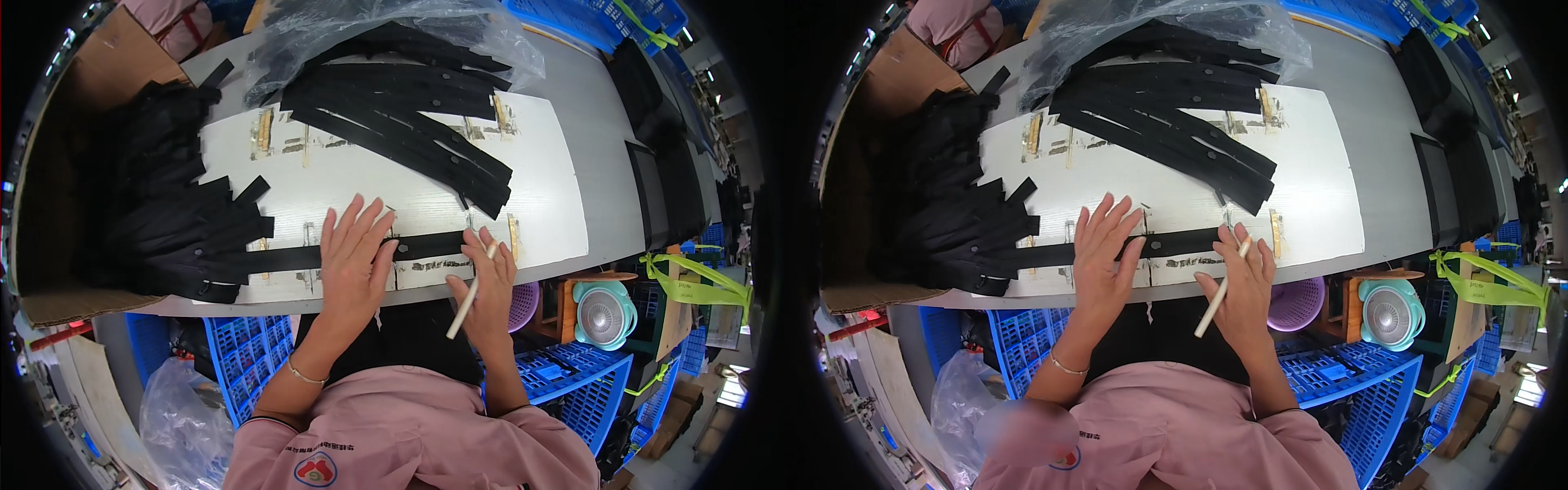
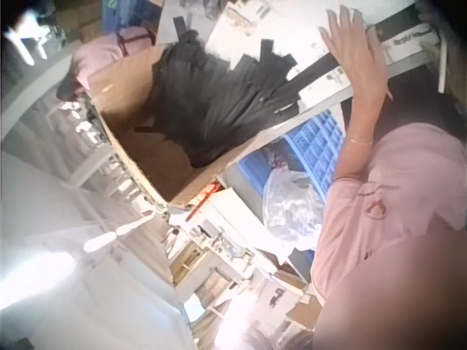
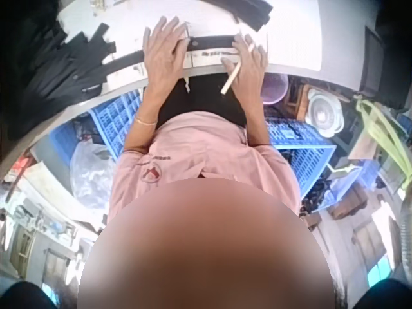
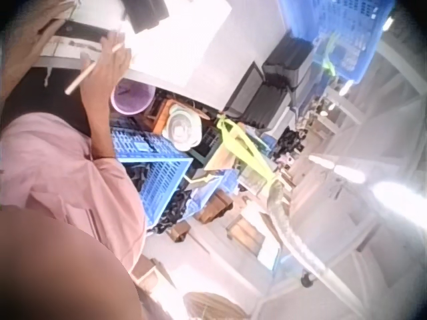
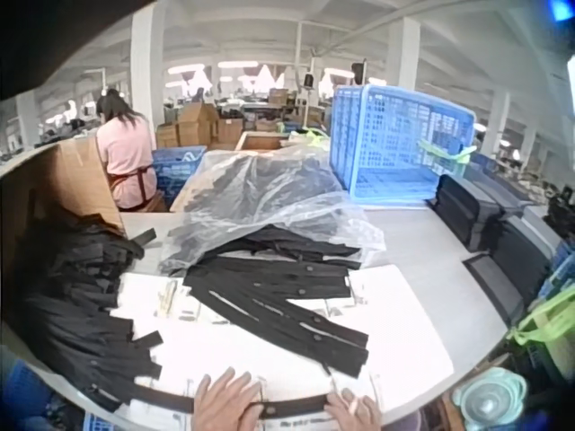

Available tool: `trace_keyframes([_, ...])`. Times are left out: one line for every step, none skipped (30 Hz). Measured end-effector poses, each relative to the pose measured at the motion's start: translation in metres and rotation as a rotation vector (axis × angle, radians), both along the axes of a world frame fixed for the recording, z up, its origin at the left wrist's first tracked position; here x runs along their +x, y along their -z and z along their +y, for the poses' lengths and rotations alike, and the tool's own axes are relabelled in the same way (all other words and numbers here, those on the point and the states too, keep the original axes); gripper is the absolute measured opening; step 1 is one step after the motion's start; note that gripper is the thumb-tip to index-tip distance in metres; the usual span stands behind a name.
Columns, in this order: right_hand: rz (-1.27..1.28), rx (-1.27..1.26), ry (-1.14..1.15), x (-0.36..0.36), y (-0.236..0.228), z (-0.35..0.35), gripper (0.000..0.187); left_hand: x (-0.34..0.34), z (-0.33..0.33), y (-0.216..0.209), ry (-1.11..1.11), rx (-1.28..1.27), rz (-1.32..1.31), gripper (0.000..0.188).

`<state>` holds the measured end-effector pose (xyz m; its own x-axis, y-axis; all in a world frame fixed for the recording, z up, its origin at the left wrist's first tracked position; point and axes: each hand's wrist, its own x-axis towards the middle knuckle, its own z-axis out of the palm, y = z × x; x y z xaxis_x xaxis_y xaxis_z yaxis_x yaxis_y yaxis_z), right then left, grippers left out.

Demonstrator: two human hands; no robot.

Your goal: Marking black fabric straps using a template board and a pencil.

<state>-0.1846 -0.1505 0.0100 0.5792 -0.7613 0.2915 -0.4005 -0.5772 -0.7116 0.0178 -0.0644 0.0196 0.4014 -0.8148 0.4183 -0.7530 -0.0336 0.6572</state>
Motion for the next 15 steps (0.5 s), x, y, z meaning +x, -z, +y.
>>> trace_keyframes([0.267, -0.181, 0.039, 0.002, 0.007, 0.001, 0.047, 0.003, 0.011, 0.002, -0.011, 0.069, -0.037, 0.04])
trace_keyframes([0.268, -0.175, 0.033, 0.001, 0.014, 0.002, 0.047, 0.005, 0.021, 0.005, -0.023, 0.139, -0.074, 0.04])
trace_keyframes([0.289, -0.232, 0.074, -0.003, 0.017, 0.002, 0.05, 0.005, 0.032, 0.007, -0.023, 0.183, -0.077, 0.043])
trace_keyframes([0.309, -0.288, 0.113, -0.008, 0.018, 0.001, 0.053, 0.005, 0.041, 0.008, -0.031, 0.189, -0.074, 0.043])
trace_keyframes([0.335, -0.306, 0.136, -0.013, 0.019, -0.004, 0.054, 0.005, 0.049, 0.008, -0.039, 0.241, -0.1, 0.045])
trace_keyframes([0.335, -0.304, 0.124, -0.019, 0.017, -0.008, 0.054, 0.005, 0.056, 0.007, -0.048, 0.29, -0.125, 0.047])
trace_keyframes([0.38, -0.343, 0.157, -0.026, 0.018, -0.013, 0.054, 0.006, 0.063, 0.011, -0.035, 0.328, -0.114, 0.052])
trace_keyframes([0.423, -0.382, 0.188, -0.03, 0.019, -0.018, 0.053, 0.007, 0.068, 0.011, -0.054, 0.334, -0.114, 0.052])
trace_keyframes([0.419, -0.383, 0.171, -0.037, 0.023, -0.023, 0.053, 0.006, 0.07, 0.012, -0.043, 0.345, -0.134, 0.055])
trace_keyframes([0.401, -0.431, 0.166, -0.042, 0.027, -0.026, 0.052, 0.005, 0.073, 0.012, -0.039, 0.357, -0.156, 0.057])
trace_keyframes([0.381, -0.478, 0.161, -0.044, 0.029, -0.028, 0.051, 0.006, 0.076, 0.013, -0.036, 0.356, -0.155, 0.06])
trace_keyframes([0.372, -0.481, 0.138, -0.044, 0.029, -0.028, 0.051, 0.007, 0.079, 0.013, -0.06, 0.359, -0.154, 0.06])
trace_keyframes([0.36, -0.473, 0.157, -0.043, 0.029, -0.027, 0.048, 0.008, 0.081, 0.012, -0.092, 0.355, -0.137, 0.061])
trace_keyframes([0.347, -0.466, 0.177, -0.042, 0.029, -0.026, 0.045, 0.011, 0.084, 0.011, -0.124, 0.35, -0.12, 0.061])
trace_keyframes([0.311, -0.468, 0.179, -0.04, 0.031, -0.026, 0.045, 0.015, 0.087, 0.016, -0.162, 0.347, -0.144, 0.062])
